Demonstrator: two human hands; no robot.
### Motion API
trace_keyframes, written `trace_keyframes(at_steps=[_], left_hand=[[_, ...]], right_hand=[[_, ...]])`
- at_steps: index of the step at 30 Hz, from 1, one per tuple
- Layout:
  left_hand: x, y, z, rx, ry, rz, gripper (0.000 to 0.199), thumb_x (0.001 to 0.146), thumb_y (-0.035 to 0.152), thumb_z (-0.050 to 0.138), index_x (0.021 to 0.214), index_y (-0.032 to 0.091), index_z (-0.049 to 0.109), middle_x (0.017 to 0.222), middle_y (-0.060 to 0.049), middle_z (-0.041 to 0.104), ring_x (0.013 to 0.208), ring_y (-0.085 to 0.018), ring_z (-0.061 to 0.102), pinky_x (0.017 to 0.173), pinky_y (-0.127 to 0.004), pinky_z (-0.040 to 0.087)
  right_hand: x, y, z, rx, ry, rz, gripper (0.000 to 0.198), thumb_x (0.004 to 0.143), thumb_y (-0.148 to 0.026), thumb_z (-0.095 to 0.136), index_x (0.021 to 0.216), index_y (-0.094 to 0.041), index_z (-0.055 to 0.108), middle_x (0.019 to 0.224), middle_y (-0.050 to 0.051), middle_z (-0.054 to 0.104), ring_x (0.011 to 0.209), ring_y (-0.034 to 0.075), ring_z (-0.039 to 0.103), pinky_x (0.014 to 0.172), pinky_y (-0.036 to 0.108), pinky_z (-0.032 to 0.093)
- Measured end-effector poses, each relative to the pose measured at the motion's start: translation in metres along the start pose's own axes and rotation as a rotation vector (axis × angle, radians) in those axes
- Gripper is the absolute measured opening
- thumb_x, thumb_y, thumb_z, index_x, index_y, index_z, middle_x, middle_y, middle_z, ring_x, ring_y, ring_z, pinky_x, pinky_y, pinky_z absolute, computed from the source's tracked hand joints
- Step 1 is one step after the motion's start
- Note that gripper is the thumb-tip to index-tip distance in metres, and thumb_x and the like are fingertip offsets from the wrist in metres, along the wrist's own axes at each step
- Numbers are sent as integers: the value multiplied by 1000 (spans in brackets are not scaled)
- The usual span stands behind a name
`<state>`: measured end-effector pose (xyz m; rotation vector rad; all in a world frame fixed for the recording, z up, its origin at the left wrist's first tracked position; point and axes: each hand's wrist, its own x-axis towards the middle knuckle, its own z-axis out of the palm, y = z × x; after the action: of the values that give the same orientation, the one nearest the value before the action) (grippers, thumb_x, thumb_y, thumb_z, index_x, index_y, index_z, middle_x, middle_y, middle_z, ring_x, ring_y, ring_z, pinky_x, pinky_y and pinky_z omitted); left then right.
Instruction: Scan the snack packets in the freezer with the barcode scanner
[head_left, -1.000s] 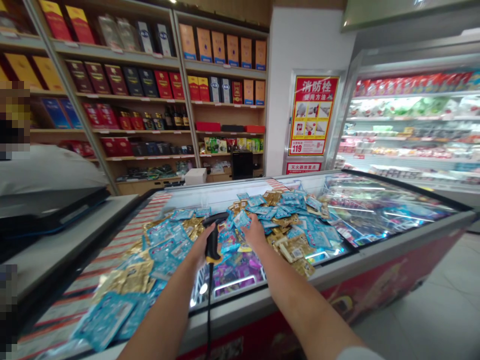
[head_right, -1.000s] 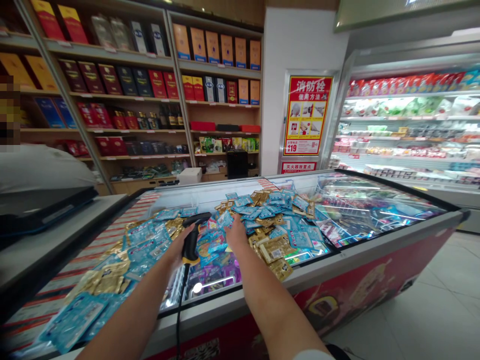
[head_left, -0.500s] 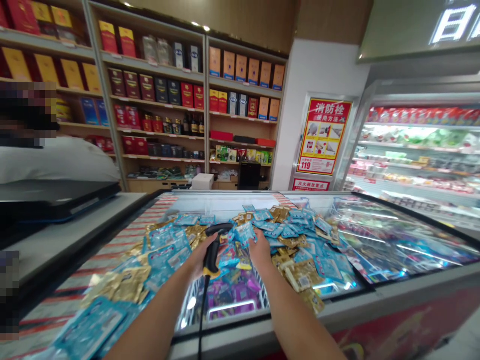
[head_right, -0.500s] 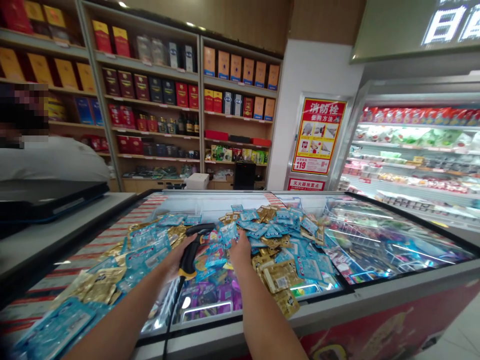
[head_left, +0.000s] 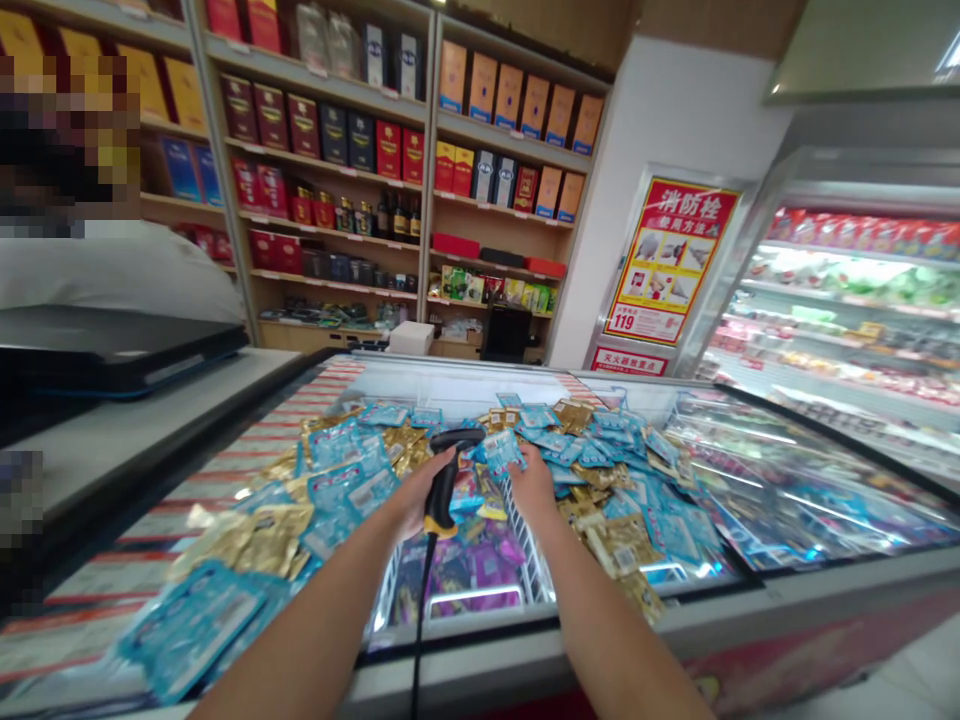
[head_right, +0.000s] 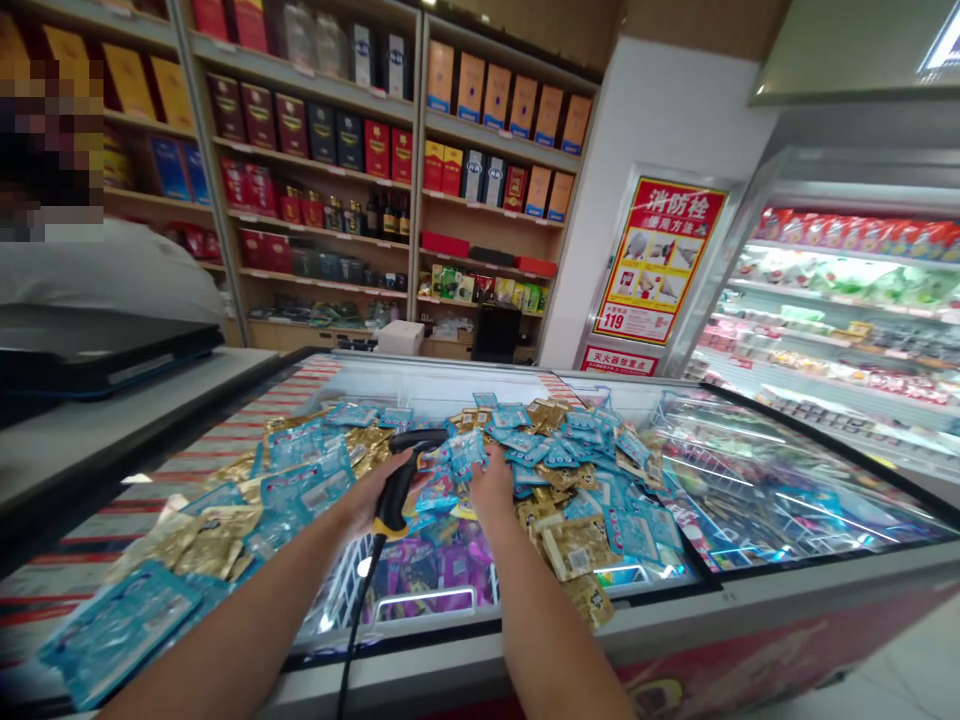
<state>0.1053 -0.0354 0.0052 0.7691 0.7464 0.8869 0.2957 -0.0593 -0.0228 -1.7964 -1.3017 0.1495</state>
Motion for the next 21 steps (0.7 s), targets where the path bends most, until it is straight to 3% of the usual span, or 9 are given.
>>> trace_keyframes(at_steps=[21], left_hand=[[5, -1, 2, 26, -13, -8, 25, 77, 36, 66, 89, 14, 63, 89, -10, 71, 87, -19, 69, 75, -23, 54]], right_hand=[[8, 8, 7, 80, 38, 37, 27, 76, -17, 54, 103, -17, 56, 96, 6, 67, 89, 19, 63, 81, 29, 45]])
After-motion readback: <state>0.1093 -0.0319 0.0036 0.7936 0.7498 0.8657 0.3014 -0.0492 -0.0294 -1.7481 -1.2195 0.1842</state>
